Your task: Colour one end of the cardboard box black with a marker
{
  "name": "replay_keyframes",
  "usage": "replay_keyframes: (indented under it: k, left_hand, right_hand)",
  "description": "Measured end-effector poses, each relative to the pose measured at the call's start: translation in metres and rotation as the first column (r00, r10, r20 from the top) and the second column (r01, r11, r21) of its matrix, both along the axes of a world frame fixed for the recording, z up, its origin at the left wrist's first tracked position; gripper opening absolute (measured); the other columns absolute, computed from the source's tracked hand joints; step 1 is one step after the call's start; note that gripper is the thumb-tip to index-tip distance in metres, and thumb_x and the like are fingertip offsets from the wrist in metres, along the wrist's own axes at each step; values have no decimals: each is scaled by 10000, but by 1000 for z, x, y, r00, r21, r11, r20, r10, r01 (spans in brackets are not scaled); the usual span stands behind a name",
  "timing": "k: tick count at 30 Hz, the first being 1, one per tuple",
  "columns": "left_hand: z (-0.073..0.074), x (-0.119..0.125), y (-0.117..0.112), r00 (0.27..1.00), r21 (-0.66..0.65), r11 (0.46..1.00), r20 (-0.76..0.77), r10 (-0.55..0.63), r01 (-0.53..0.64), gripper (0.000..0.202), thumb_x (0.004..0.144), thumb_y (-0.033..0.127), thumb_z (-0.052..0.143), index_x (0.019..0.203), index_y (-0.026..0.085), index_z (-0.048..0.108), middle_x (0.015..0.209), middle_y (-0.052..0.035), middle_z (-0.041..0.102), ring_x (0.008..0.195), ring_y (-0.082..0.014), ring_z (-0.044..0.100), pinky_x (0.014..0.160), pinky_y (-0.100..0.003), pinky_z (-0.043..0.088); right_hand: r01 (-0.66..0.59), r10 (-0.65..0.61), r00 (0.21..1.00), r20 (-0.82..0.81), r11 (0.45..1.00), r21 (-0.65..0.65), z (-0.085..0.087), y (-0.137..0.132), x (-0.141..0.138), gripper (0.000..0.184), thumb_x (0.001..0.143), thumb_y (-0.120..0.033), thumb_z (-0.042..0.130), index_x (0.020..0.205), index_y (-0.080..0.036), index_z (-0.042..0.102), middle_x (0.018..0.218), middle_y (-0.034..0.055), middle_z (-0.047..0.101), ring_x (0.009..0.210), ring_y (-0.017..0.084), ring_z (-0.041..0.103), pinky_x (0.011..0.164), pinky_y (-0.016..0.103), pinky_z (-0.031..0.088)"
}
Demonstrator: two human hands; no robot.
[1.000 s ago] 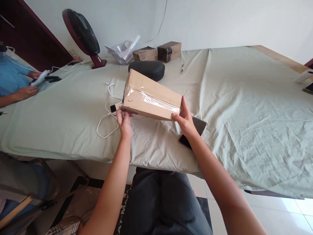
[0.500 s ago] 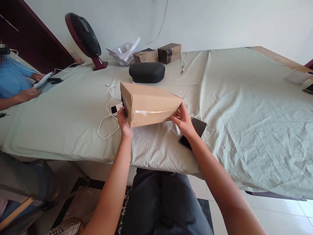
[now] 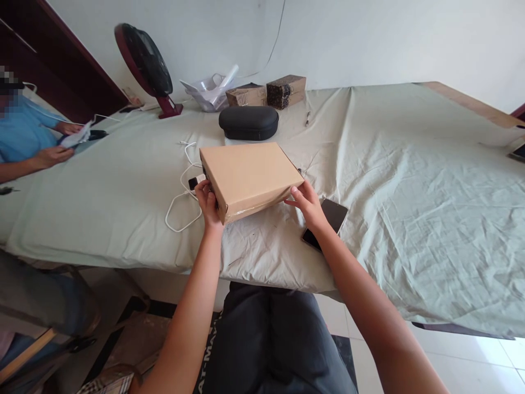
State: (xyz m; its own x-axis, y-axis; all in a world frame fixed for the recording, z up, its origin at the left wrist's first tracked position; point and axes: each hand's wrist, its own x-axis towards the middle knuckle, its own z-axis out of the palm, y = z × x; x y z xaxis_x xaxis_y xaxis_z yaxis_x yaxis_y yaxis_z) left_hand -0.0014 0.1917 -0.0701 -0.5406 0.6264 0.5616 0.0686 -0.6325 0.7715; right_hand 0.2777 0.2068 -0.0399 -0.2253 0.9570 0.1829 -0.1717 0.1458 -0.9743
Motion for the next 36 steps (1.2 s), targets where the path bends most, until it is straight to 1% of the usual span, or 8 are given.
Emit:
replay_keyframes:
  k: [6, 12, 18, 21, 24, 27, 30, 36]
  left_hand:
    - [-1, -1, 1, 998, -19, 999, -43, 40, -41, 726, 794, 846, 687, 1227, 282, 541, 1203, -95, 615, 1132, -281, 615, 988, -412, 482]
    - [-2, -1, 1, 1000, -11, 1000, -12, 21, -21, 696, 807, 796, 714, 1243, 272, 572, 1207, -92, 608, 1172, -280, 598, 1049, -405, 460]
    - [-2, 1, 1, 1000, -4, 1000, -1, 21, -21, 685, 819, 789, 704, 1257, 274, 592, 1226, -93, 628, 1170, -277, 611, 1042, -408, 477]
    - [-4, 0, 2, 1000, -10, 1000, 3, 19, -19, 709, 802, 798, 717, 1271, 277, 609, 1260, -96, 638, 1193, -279, 615, 1058, -409, 480]
    - [-6, -1, 3, 1000, -16, 1000, 12, 20, -19, 707, 799, 812, 714, 1271, 293, 626, 1273, -90, 650, 1224, -283, 621, 1076, -408, 481]
    - [-7, -2, 4, 1000, -13, 1000, 31, 7, -6, 685, 797, 797, 736, 1264, 303, 653, 1282, -84, 666, 1245, -285, 632, 1089, -406, 483]
    - [-9, -3, 5, 999, 2, 1000, 53, -11, 11, 695, 784, 781, 762, 1267, 289, 673, 1296, -90, 683, 1253, -294, 641, 1096, -419, 486]
    - [-16, -7, 7, 989, -53, 993, 101, -103, 109, 688, 783, 683, 812, 1340, 301, 677, 1442, -92, 661, 1322, -302, 635, 1119, -407, 495]
  right_hand:
    - [3, -3, 1000, 11, 1000, 24, -3, 1, 0, 617, 912, -703, 749, 1439, -402, 640, 1480, 27, 663, 1429, 345, 579, 1070, 556, 656]
    - [-3, 3, 1000, 2, 999, 39, -6, 2, 1, 581, 912, -683, 767, 1408, -399, 662, 1433, 35, 691, 1412, 349, 597, 1075, 571, 650]
    - [5, -5, 1000, 5, 998, 57, -4, 1, 1, 611, 929, -665, 758, 1468, -407, 631, 1523, 19, 646, 1481, 350, 543, 1072, 549, 656]
    - [9, -8, 1000, -6, 998, 64, -2, 0, 1, 584, 940, -644, 757, 1460, -405, 641, 1542, 12, 635, 1462, 347, 561, 1064, 540, 657]
    - [15, -15, 1000, 0, 998, 69, 0, -1, 0, 606, 931, -656, 762, 1468, -405, 635, 1528, 18, 647, 1419, 345, 597, 1061, 541, 655]
    - [29, -31, 999, 16, 997, 75, 0, -2, 0, 646, 924, -677, 754, 1488, -394, 617, 1497, 37, 668, 1376, 341, 629, 1051, 538, 655]
    - [39, -42, 999, 25, 994, 99, -1, -1, 1, 625, 944, -674, 726, 1485, -381, 614, 1501, 49, 663, 1366, 337, 638, 1046, 531, 651]
    - [84, -87, 996, 16, 988, 133, -1, 0, 2, 550, 960, -654, 709, 1427, -370, 642, 1479, 52, 669, 1392, 328, 608, 1048, 509, 642]
